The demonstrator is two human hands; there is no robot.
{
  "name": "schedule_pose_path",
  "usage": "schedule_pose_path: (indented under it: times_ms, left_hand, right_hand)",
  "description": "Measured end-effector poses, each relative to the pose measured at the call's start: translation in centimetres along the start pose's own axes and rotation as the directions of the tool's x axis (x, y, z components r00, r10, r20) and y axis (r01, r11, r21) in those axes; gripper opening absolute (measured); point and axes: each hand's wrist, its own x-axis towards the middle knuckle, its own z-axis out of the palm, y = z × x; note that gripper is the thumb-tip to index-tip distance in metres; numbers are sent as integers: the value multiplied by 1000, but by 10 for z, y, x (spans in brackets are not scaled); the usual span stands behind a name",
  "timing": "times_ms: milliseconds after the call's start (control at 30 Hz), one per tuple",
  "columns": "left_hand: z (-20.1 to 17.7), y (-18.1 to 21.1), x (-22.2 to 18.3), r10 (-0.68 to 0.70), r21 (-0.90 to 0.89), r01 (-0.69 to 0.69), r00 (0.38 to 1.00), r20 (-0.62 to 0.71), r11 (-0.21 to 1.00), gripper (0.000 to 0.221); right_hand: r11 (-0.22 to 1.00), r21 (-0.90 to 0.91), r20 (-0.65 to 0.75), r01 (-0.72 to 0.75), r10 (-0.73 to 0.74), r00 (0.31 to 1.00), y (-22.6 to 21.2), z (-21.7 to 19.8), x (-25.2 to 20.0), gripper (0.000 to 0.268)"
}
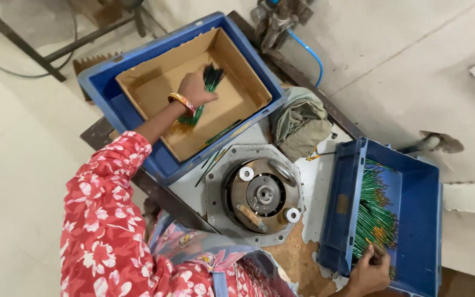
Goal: Placing green plastic-coated rods into a circular assembly fixture and then sorting them into bins.
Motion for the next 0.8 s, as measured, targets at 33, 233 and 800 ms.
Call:
schedule_pose_path:
  times_ms: [33, 233, 800]
  left_hand:
    - [-10, 6, -10, -23, 7, 23, 1000, -1, 1000, 71]
    - [-11, 1, -41, -95, -500, -55, 958, -270, 864, 41]
    - [-9, -37, -46, -574, -984, 33, 808, 131, -178, 23]
  right_hand:
    - [1000, 1, 22, 9, -9, 1000, 4, 0, -1, 13]
    - [999, -49, 3, 6, -5, 1000, 7, 1, -2, 12]
    - [991, -115, 33, 71, -68, 997, 23, 2, 2, 12]
